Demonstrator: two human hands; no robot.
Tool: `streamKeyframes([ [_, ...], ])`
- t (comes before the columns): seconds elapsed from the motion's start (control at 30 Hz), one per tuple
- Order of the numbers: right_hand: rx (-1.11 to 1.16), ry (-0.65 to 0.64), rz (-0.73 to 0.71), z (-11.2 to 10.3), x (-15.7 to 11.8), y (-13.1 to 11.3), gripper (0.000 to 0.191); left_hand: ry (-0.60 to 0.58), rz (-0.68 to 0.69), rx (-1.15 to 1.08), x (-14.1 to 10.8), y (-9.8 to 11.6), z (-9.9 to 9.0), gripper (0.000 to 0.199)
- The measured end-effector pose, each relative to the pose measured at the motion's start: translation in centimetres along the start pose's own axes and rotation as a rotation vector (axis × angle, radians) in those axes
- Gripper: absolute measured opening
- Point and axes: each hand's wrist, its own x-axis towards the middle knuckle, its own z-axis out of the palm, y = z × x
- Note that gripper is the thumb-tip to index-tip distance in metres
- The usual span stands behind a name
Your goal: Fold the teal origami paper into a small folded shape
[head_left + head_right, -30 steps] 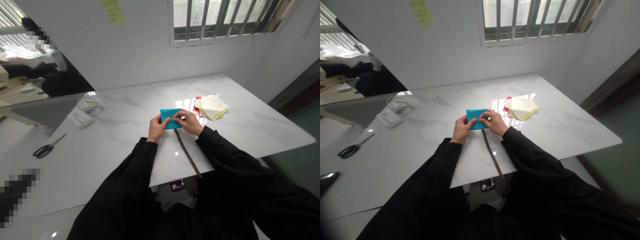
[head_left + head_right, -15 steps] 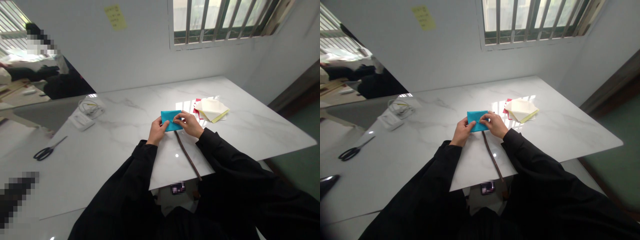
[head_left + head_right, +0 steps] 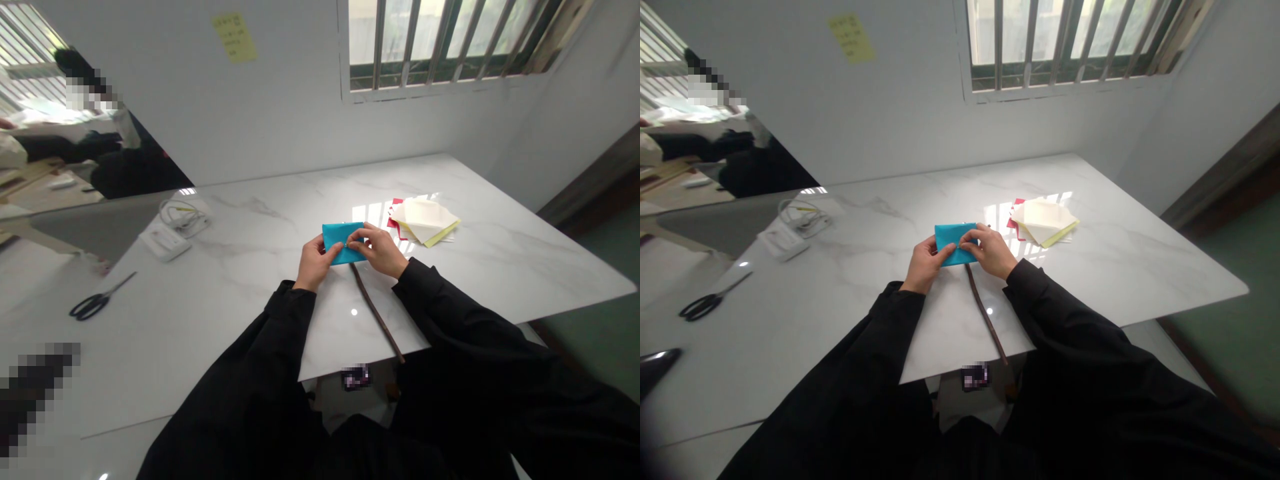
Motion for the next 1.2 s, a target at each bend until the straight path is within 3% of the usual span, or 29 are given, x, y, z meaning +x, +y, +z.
streamKeyframes([
  [0.7,-0.049,0.051,0.005,0.42,-0.23,-0.69,0.009,0.043,0.081,0.061,-0.31,0.54,0.71,0.038],
  [1.2,-0.056,0.078,0.009,0.64,-0.18,-0.75,0.01,0.05,0.071,0.05,-0.3,0.5,0.85,0.04],
])
